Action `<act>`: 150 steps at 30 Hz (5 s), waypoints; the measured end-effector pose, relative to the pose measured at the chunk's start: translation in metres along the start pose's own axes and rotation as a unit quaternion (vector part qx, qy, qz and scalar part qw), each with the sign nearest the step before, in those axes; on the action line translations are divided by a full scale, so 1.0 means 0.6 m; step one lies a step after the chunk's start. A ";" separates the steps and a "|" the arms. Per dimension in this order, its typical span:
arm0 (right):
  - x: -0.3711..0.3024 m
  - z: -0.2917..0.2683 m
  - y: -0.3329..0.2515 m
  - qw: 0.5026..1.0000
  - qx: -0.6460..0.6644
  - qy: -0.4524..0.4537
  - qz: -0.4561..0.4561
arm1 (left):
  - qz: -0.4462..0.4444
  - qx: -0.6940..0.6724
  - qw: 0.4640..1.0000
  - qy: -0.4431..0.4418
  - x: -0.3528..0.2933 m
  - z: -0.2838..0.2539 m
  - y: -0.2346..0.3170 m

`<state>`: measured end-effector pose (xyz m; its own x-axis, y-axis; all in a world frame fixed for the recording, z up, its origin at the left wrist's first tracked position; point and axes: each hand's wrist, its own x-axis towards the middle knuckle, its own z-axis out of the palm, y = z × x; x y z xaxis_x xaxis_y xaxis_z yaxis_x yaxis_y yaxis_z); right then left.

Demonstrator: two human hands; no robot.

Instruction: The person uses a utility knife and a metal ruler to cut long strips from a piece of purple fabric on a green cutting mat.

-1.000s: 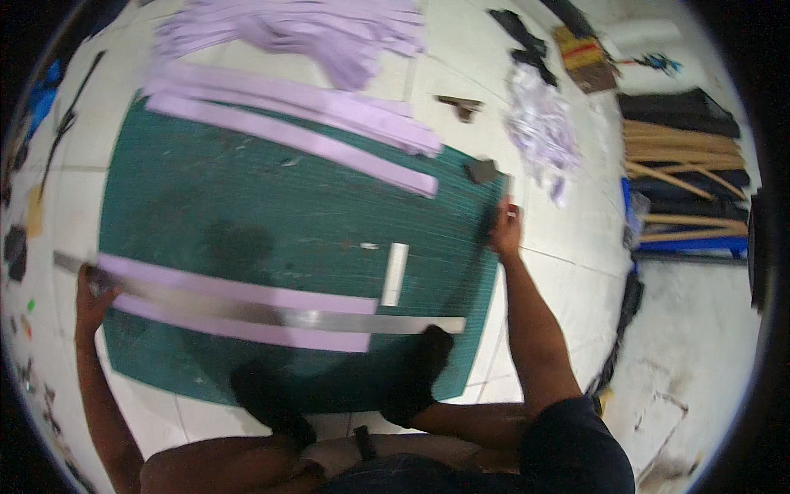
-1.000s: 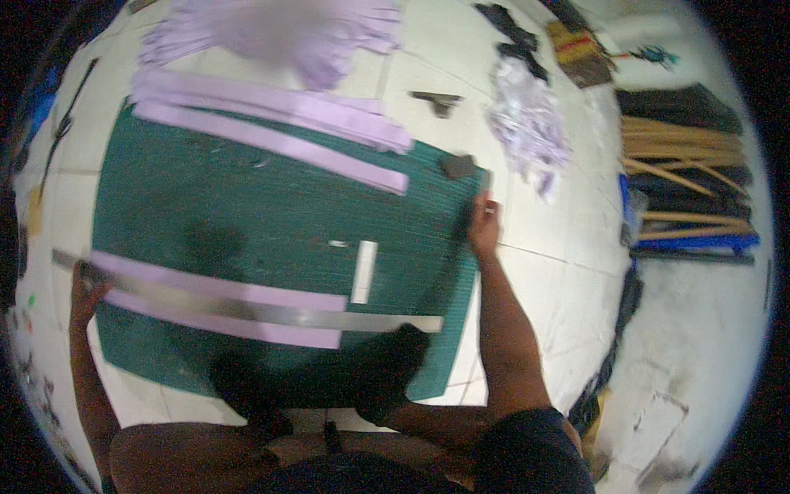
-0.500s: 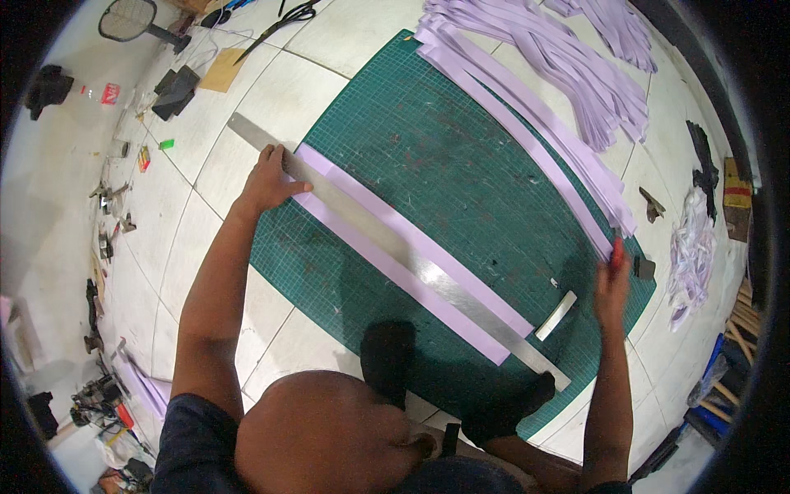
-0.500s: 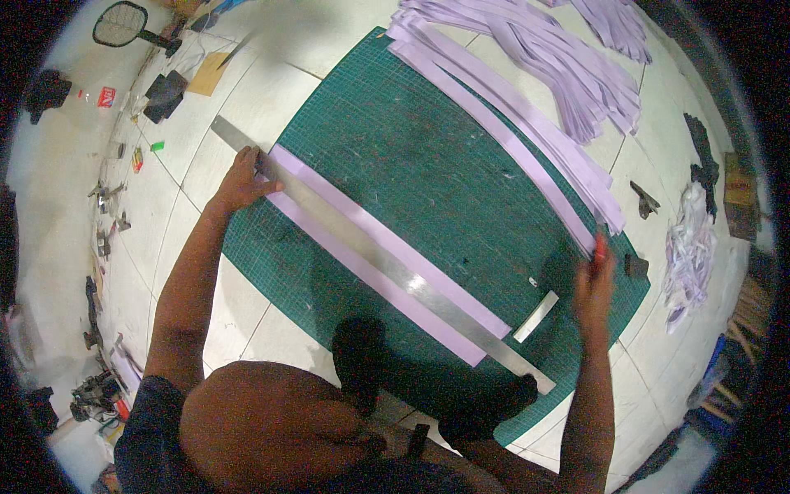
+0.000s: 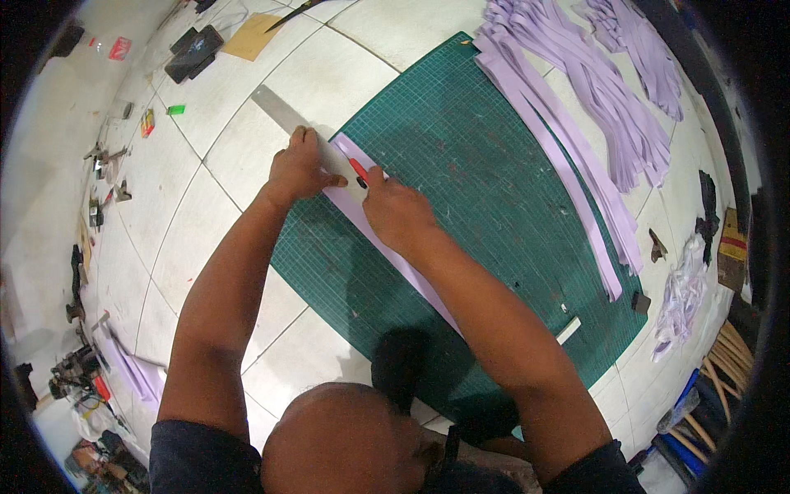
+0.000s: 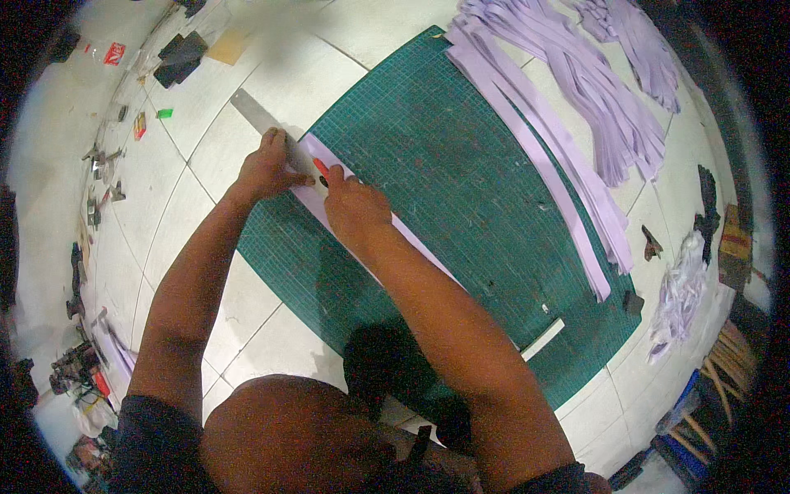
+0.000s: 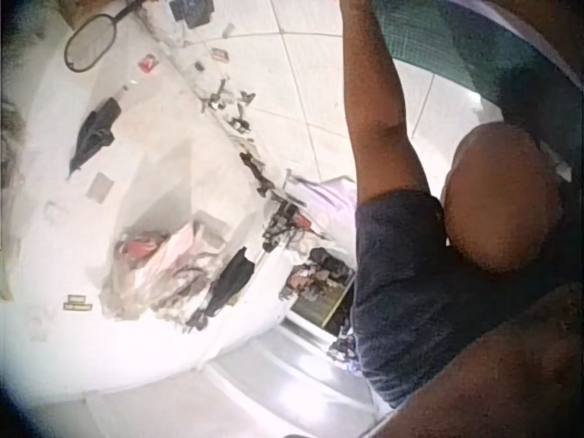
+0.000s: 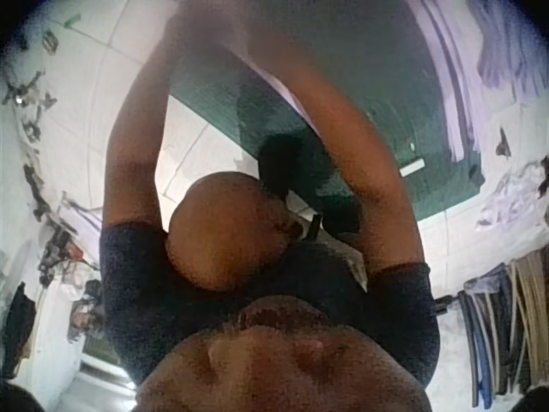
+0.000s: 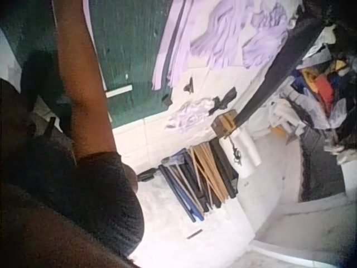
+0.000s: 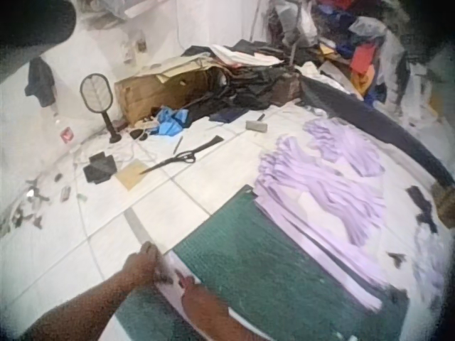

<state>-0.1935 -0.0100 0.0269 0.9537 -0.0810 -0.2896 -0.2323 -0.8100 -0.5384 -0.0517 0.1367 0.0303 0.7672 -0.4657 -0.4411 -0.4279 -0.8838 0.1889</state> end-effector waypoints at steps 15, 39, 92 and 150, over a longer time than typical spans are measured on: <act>0.037 -0.013 -0.018 1.000 0.017 0.001 -0.010 | 0.030 0.053 0.998 0.025 -0.013 -0.002 0.005; -0.308 -0.075 0.141 0.973 0.011 -0.185 0.139 | 0.090 0.071 0.993 0.001 0.010 0.021 -0.034; 0.038 0.004 -0.017 0.999 -0.028 -0.035 0.020 | 0.058 0.015 0.997 0.057 -0.002 0.006 -0.010; 0.016 -0.015 0.007 0.998 0.044 -0.046 0.014 | 0.091 0.063 0.994 0.016 0.003 -0.005 0.001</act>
<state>-0.1834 -0.0193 0.0291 0.9264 -0.0457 -0.3738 -0.2774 -0.7541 -0.5953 -0.0493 0.1351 0.0321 0.6859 -0.6198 -0.3813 -0.6155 -0.7736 0.1505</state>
